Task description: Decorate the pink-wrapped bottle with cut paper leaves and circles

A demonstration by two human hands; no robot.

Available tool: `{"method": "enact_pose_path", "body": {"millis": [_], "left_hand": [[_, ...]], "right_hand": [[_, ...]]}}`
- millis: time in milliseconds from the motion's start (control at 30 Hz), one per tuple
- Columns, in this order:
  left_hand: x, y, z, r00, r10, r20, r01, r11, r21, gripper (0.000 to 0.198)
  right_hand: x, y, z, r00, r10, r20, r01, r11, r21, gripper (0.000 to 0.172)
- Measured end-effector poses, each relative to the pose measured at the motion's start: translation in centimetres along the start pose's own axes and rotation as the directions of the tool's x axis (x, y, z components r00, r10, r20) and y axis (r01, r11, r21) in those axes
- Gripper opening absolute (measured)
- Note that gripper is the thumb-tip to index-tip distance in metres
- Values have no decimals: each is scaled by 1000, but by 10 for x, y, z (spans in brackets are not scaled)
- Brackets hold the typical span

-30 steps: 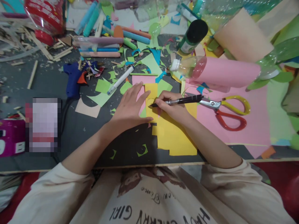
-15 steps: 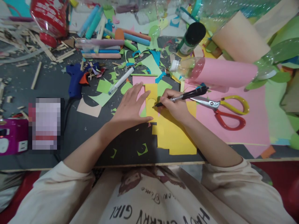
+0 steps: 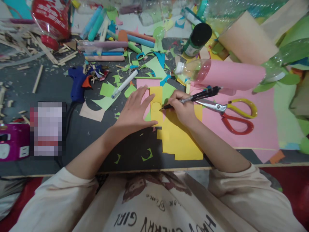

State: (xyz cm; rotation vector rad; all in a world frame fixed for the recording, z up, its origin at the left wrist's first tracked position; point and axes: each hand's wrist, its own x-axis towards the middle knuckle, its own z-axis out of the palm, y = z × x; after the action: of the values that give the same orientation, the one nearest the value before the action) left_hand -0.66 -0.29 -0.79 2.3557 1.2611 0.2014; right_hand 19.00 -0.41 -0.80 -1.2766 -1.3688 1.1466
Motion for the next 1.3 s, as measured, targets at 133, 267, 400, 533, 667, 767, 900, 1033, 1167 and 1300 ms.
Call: {"method": "enact_pose_path", "body": {"millis": [133, 267, 400, 533, 667, 767, 900, 1033, 1167, 1300], "left_hand": [[0, 1, -1, 1000, -7, 15, 7, 1000, 2, 95], [1, 2, -2, 1000, -11, 21, 11, 1000, 3, 96], [0, 1, -2, 1000, -6, 3, 6, 1000, 0, 93], [-1, 0, -2, 1000, -7, 1, 7, 1000, 2, 92], [0, 0, -1, 1000, -1, 0, 1, 1000, -1, 93], [0, 0, -1, 1000, 3, -4, -3, 1000, 2, 93], [0, 1, -1, 1000, -6, 5, 6, 1000, 14, 96], [-1, 1, -1, 1000, -4, 2, 4, 1000, 10, 94], [-1, 0, 0, 1000, -10, 4, 10, 1000, 2, 93], [0, 0, 0, 1000, -15, 11, 15, 1000, -11, 94]], "right_hand": [[0, 0, 1, 993, 17, 115, -15, 1000, -17, 25], [0, 0, 0, 988, 51, 145, -44, 998, -53, 24], [0, 2, 0, 1000, -5, -15, 5, 999, -46, 25], [-1, 1, 1, 999, 10, 50, -9, 1000, -26, 25], [-1, -1, 1, 990, 41, 138, -31, 997, -77, 25], [-1, -2, 0, 999, 25, 47, -20, 994, -103, 25], [0, -2, 0, 996, -18, -86, 10, 996, -84, 26], [-1, -2, 1, 1000, -18, -6, 17, 996, -83, 24], [-3, -1, 1, 997, 21, 79, -10, 991, -130, 24], [-2, 0, -1, 999, 4, 42, 3, 987, -162, 25]]}}
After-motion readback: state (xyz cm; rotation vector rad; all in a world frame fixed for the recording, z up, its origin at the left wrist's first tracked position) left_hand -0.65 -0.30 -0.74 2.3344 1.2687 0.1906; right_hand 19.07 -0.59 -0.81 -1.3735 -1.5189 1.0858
